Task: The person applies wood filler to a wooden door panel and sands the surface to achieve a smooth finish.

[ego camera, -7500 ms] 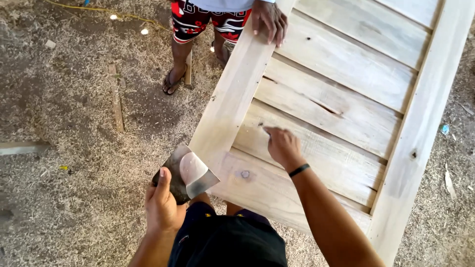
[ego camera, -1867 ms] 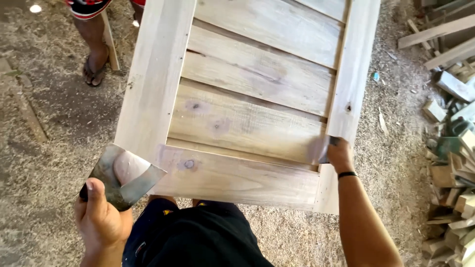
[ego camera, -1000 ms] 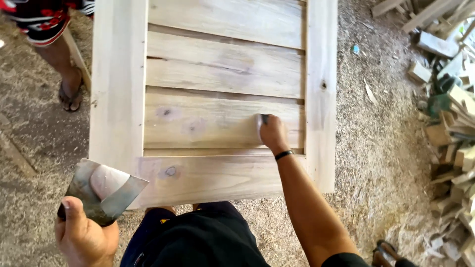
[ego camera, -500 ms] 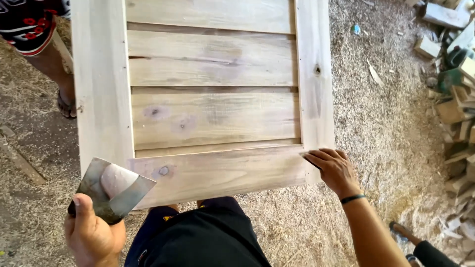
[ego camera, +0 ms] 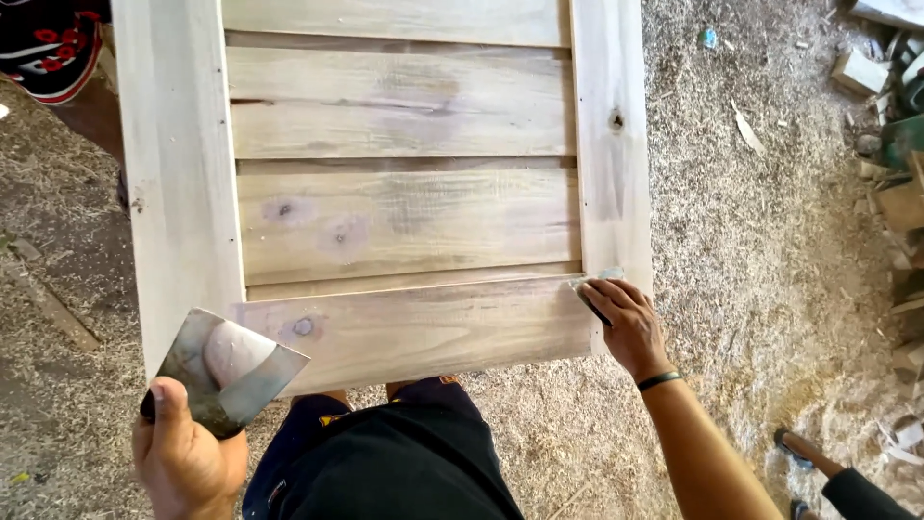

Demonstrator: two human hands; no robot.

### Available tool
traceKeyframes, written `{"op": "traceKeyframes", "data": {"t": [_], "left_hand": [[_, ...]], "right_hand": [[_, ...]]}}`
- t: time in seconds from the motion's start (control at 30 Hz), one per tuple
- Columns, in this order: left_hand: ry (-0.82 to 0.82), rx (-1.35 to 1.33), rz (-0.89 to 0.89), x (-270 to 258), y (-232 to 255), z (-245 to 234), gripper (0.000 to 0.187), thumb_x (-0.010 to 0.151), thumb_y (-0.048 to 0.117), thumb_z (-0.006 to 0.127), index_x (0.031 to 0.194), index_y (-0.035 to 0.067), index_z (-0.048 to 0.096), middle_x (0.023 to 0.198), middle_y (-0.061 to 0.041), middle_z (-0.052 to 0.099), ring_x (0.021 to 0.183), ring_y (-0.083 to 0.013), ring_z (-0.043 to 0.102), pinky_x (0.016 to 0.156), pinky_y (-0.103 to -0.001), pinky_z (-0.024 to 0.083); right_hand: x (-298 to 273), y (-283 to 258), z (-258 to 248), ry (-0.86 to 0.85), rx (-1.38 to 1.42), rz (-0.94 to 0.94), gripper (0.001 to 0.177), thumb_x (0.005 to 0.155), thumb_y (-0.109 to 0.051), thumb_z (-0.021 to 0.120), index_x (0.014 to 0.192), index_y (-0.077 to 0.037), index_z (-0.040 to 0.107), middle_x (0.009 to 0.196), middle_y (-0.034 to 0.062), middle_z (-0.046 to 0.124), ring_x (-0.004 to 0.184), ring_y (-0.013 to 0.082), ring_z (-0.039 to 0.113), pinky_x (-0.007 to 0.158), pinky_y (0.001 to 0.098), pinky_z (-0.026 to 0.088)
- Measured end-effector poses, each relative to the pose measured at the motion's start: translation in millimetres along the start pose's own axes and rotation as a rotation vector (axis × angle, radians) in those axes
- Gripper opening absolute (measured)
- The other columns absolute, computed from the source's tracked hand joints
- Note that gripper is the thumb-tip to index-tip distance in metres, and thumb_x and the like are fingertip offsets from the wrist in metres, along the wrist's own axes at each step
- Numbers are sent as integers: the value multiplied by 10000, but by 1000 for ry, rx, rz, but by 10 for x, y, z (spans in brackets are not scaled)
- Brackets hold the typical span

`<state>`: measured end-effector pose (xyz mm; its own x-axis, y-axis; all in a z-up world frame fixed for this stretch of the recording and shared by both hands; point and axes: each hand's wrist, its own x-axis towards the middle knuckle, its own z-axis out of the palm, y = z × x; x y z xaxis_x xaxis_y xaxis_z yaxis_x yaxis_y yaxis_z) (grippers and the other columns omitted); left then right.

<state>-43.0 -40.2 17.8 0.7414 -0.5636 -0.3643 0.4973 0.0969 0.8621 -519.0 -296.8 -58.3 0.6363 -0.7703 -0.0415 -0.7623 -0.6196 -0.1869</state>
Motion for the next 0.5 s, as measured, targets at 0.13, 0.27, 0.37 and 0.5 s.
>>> {"op": "traceKeyframes", "data": {"t": [0.13, 0.27, 0.37, 0.5], "left_hand": [[-22, 0, -17, -66, 15, 208, 673, 1038, 456, 665, 1484, -22, 502, 1463, -120, 569, 1374, -310, 547, 1217, -538, 409], [-79, -4, 0, -130, 42, 352, 697, 1056, 438, 667, 1533, -23, 452, 1497, -110, 547, 1405, -297, 524, 1235, -531, 397], [-83, 3, 15, -225, -19, 319, 713, 1061, 432, 671, 1554, -23, 430, 1515, -108, 537, 1421, -294, 518, 1245, -527, 397], [-35, 21, -6, -295, 13, 341, 728, 1020, 461, 664, 1531, -8, 442, 1488, -113, 547, 1378, -293, 543, 1190, -535, 431]], "right_hand": [[-58, 2, 61, 11, 12, 39, 486, 899, 44, 589, 1305, -194, 708, 1355, 2, 681, 1297, 238, 584, 1103, 399, 463], [-54, -33, 109, 36, -33, 62, 496, 877, 53, 598, 1290, -192, 720, 1359, 3, 681, 1295, 247, 577, 1057, 410, 464], [-141, -13, 154, 21, -66, 52, 473, 897, 47, 602, 1276, -207, 726, 1351, -2, 688, 1288, 239, 582, 1029, 402, 472], [-359, 111, 351, 16, -135, -24, 435, 962, 34, 589, 1275, -238, 722, 1334, -16, 706, 1269, 202, 602, 1013, 343, 509]]}}
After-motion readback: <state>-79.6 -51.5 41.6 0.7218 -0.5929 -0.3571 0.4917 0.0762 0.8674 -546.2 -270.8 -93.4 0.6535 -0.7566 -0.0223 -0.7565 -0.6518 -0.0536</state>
